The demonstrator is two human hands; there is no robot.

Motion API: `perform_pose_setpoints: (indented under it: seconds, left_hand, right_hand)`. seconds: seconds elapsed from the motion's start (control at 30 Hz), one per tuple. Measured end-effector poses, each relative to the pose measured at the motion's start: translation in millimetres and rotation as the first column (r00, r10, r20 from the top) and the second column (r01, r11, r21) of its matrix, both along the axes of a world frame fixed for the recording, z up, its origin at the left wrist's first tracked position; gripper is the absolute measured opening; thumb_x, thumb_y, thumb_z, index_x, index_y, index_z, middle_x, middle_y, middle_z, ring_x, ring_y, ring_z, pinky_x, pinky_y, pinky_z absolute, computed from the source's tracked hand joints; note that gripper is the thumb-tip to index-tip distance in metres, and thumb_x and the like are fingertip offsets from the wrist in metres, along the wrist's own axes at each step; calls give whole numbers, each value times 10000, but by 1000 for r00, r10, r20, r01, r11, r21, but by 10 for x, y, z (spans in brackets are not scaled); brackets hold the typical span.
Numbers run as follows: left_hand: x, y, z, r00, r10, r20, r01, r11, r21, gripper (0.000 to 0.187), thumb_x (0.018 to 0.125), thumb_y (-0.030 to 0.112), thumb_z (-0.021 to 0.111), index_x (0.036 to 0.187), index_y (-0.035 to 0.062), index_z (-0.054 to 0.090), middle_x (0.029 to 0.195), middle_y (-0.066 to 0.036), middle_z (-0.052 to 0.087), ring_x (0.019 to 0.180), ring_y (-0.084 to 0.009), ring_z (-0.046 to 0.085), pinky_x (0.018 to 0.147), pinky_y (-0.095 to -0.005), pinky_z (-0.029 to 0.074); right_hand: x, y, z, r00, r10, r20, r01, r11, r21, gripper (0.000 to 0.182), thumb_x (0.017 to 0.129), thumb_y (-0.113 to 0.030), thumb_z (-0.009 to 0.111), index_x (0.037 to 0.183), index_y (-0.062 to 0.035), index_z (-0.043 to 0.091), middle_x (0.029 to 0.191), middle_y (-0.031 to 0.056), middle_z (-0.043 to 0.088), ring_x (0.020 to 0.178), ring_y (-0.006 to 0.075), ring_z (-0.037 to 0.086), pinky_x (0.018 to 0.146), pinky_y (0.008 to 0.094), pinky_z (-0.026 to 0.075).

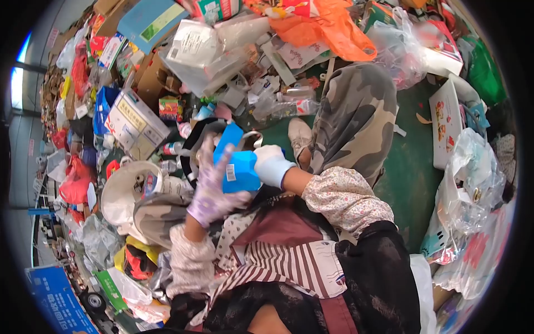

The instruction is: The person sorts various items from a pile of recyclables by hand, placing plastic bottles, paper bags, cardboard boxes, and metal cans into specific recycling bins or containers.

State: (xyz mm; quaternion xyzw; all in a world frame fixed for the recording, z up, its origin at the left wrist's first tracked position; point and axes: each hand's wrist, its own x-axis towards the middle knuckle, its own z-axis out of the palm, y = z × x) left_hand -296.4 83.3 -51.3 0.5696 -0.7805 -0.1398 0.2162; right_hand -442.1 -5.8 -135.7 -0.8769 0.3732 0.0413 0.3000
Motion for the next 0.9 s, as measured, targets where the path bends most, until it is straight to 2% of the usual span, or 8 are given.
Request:
perform_pose_setpoints:
  seconds: [0.07, 0.13, 0.17, 0.33, 0.4, 0.6, 0.73, 0.9]
  left_hand:
    - [-56, 43, -344, 929, 149, 338, -174, 984, 44, 959, 650, 547, 758, 1447, 179, 373, 1500, -301, 185, 1366, -509, 193, 1120, -553, 184]
    - [10, -103, -515, 956, 197, 220, -232, 961, 148, 987, 642, 527, 768, 1439, 107, 365, 1490, -302, 219, 1366, -480, 225, 1123, -522, 207]
    - [-13, -134, -495, 946, 235, 225, -267, 955, 127, 851, 698, 459, 744, 1377, 42, 443, 1461, -261, 324, 1359, -446, 267, 1124, -483, 234]
    - [317, -118, -699, 854, 381, 354, -482, 835, 265, 532, 830, 387, 602, 1242, 49, 595, 1394, -134, 478, 1344, -419, 306, 1126, -456, 249]
    - [379, -118, -701, 857, 357, 372, -483, 808, 338, 532, 849, 396, 570, 1260, 59, 583, 1397, -131, 475, 1336, -421, 319, 1133, -459, 234]
    - [-71, -454, -787, 834, 303, 461, -448, 859, 247, 432, 866, 330, 538, 1156, 21, 621, 1319, -170, 536, 1282, -401, 409, 1134, -475, 216]
    - [-76, -732, -1097, 764, 354, 540, -548, 797, 253, 442, 883, 344, 502, 1182, 33, 599, 1349, -177, 504, 1324, -398, 361, 1124, -494, 224]
    - [65, -814, -1647, 681, 386, 622, -586, 797, 147, 540, 859, 456, 493, 1227, 72, 585, 1464, -166, 383, 1384, -367, 293, 1062, -664, 114]
  right_hand:
    - [33, 46, -228, 997, 57, -43, -63, 982, -175, 175, 744, -230, 653, 755, -59, 691, 847, 173, 691, 807, 323, 682, 694, 399, 546]
    - [46, -16, -81, 989, -13, -148, 12, 1000, -10, 188, 763, -210, 629, 868, -92, 732, 936, 109, 710, 847, 278, 696, 721, 380, 551]
    - [9, -38, -68, 991, -32, -128, 30, 999, -15, 245, 770, -227, 627, 940, -62, 694, 919, 135, 703, 836, 297, 693, 713, 394, 549]
    - [-149, 12, -41, 979, -195, 60, 196, 981, -9, 553, 811, -309, 592, 1244, 24, 504, 876, 202, 687, 786, 346, 685, 690, 433, 545]
    - [-110, 63, 44, 981, -188, 48, 188, 982, 23, 645, 829, -334, 565, 1346, 20, 412, 869, 207, 685, 761, 351, 683, 677, 448, 543]
    - [-14, 110, 80, 996, -85, 10, 84, 996, 28, 614, 829, -209, 528, 1390, -11, 374, 890, 183, 695, 796, 344, 688, 694, 457, 537]
    - [-4, 161, 0, 994, -81, 74, 83, 996, -23, 612, 853, -200, 494, 1415, -16, 339, 947, 211, 671, 762, 366, 679, 670, 462, 541]
    - [33, 221, 64, 999, 30, -24, -29, 999, 34, 601, 870, -259, 499, 1403, -18, 363, 1222, 303, 519, 793, 399, 669, 688, 471, 543]
